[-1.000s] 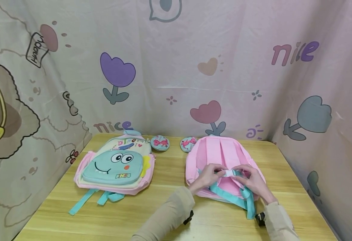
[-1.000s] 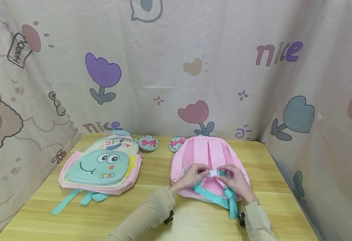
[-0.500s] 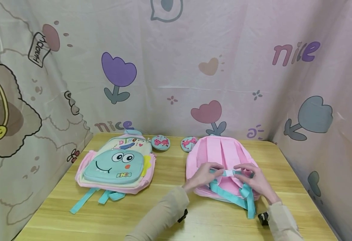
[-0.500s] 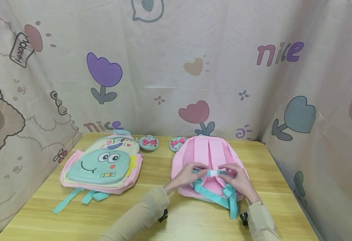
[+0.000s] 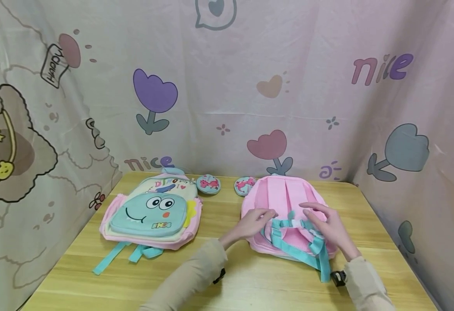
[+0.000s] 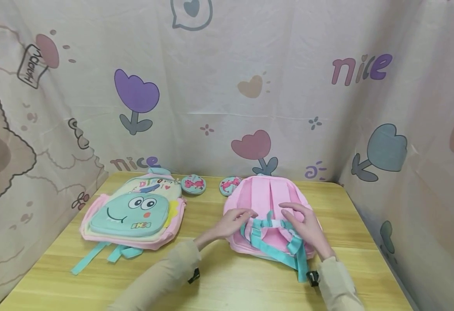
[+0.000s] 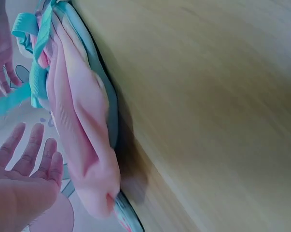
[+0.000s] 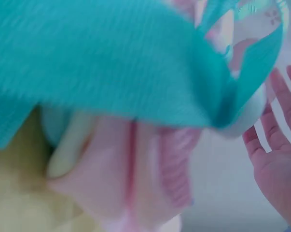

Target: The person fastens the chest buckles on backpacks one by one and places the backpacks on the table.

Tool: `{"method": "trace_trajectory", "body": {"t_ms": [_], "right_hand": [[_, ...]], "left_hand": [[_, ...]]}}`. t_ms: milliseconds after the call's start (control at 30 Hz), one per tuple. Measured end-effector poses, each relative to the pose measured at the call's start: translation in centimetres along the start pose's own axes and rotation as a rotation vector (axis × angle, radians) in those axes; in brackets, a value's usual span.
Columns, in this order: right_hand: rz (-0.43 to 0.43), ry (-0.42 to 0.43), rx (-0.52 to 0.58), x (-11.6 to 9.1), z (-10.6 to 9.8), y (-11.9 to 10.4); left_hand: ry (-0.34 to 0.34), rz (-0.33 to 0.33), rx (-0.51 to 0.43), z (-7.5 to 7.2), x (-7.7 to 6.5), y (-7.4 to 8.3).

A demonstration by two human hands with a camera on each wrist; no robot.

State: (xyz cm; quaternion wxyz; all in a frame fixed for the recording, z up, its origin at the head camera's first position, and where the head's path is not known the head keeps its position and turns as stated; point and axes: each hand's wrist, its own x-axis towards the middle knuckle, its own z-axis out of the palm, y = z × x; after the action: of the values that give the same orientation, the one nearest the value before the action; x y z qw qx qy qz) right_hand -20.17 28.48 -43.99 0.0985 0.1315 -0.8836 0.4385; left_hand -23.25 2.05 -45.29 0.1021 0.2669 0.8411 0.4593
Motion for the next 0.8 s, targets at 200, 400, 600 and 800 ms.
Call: {"method": "trace_trajectory", "body": {"t_ms": [200, 400, 600, 800], "right_hand": [[-0.034, 0.013, -0.041, 0.7, 1.2, -2.0], [-0.079, 0.004, -0.076, 1.2, 3.1, -3.6], [-0.138, 0.002, -0.135, 1.4, 4.9, -5.3], [-0.244, 0.028, -0.173, 1.7, 7.1, -7.0]], "left_hand": [[-0.006, 0.01, -0.011, -1.7, -1.5, -1.0], [0.009, 0.029, -0.012, -4.1, -3.4, -1.9], [0.045, 0.043, 0.029, -6.4, -5.1, -2.8], [0.084, 0.032, 0.106, -8.8, -6.9, -4.1]]}}
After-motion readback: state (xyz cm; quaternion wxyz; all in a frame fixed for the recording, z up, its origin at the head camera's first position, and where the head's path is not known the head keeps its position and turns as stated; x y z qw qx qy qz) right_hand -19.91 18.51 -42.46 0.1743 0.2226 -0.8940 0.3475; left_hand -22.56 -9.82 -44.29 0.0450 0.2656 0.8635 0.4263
